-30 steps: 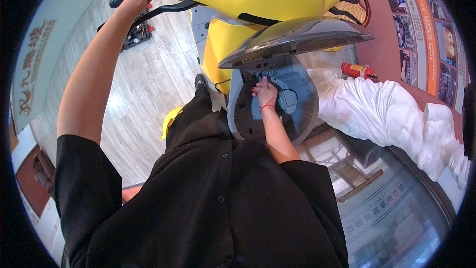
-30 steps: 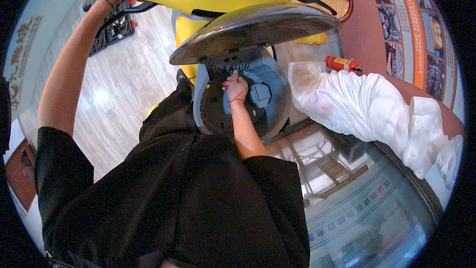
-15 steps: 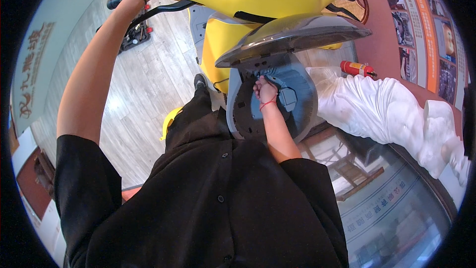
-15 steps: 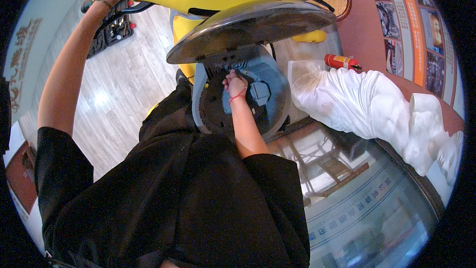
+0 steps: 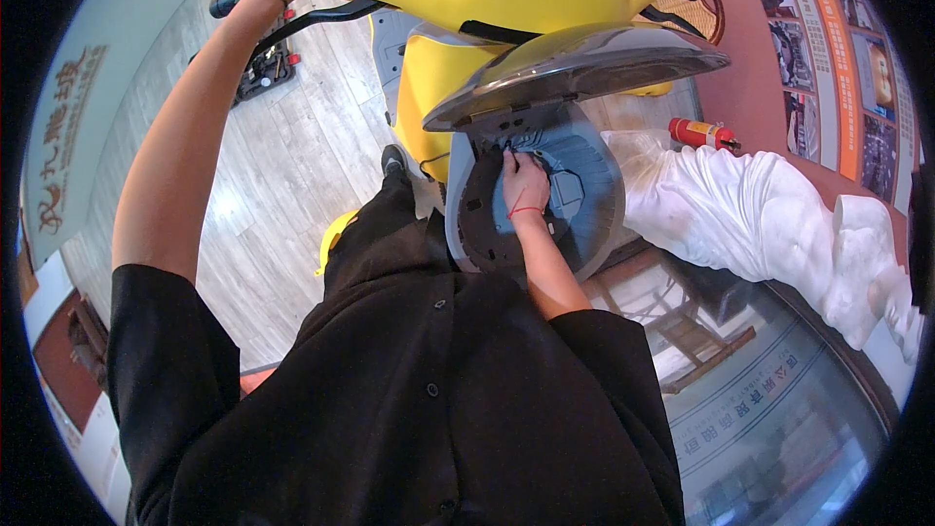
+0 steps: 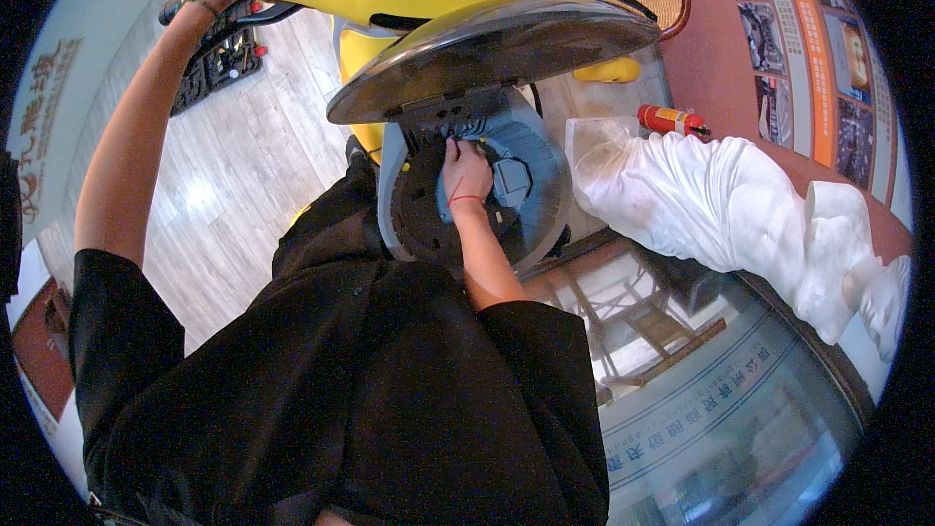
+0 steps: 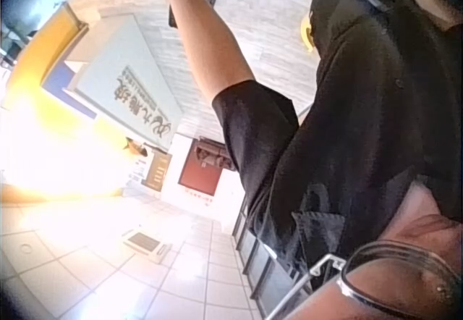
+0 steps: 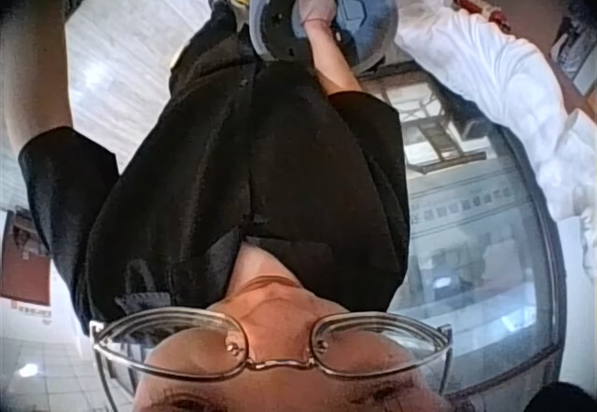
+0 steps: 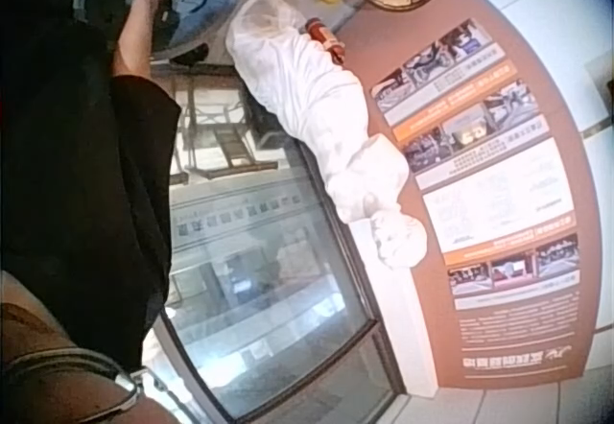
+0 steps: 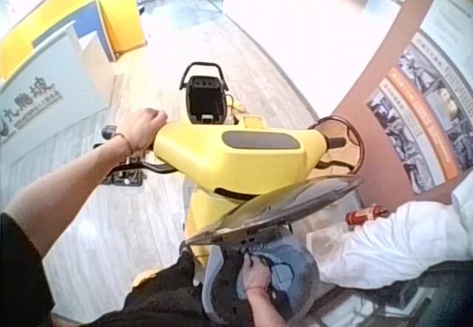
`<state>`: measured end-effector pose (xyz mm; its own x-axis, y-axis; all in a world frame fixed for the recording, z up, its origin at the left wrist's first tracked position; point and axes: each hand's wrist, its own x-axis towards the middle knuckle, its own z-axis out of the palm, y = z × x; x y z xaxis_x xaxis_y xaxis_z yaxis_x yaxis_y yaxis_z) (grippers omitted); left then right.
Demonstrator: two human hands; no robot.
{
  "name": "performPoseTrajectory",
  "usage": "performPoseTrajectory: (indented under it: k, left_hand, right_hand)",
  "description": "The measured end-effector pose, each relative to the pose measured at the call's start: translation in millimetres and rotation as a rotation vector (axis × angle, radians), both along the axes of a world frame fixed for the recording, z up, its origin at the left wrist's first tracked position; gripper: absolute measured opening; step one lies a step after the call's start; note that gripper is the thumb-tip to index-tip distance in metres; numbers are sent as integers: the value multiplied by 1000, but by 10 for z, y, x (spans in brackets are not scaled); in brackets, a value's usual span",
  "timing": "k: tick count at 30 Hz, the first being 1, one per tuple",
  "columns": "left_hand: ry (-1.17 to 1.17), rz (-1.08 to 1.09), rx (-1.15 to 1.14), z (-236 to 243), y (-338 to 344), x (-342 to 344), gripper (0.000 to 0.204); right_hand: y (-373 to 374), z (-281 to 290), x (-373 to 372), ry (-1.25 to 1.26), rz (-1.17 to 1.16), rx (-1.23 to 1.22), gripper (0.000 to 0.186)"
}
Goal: Connecting electrical components and wires inside a scooter storage compartment before stowing a helmet.
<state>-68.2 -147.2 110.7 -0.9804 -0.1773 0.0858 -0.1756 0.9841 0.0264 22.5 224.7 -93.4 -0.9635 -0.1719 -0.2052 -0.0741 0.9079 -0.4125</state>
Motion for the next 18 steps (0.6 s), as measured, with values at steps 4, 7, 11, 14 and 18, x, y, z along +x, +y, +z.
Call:
performPoseTrajectory:
  k: [4,7,11,14,18]
  left_hand:
    - [-4,12,53,35,41,-29,23]
    - [10,117,167,67,88,-42,26]
    - [38,55,100,103,147,-14,32]
    - [1,280,278,140,166,-41,35]
    - [-1,279,278,126,142,-14,37]
  right_hand:
    - [60,-303,-4,-253,-161,-320,32]
    - [38,-157,-100,-912,-758,-899,26]
    - [97,-202,-169,-1343,-1194,-1481,25]
    - [76,-310,-127,-1433,-1457,-1665,24]
    - [-66,-247,-118,-1133,-1170,-1209,27]
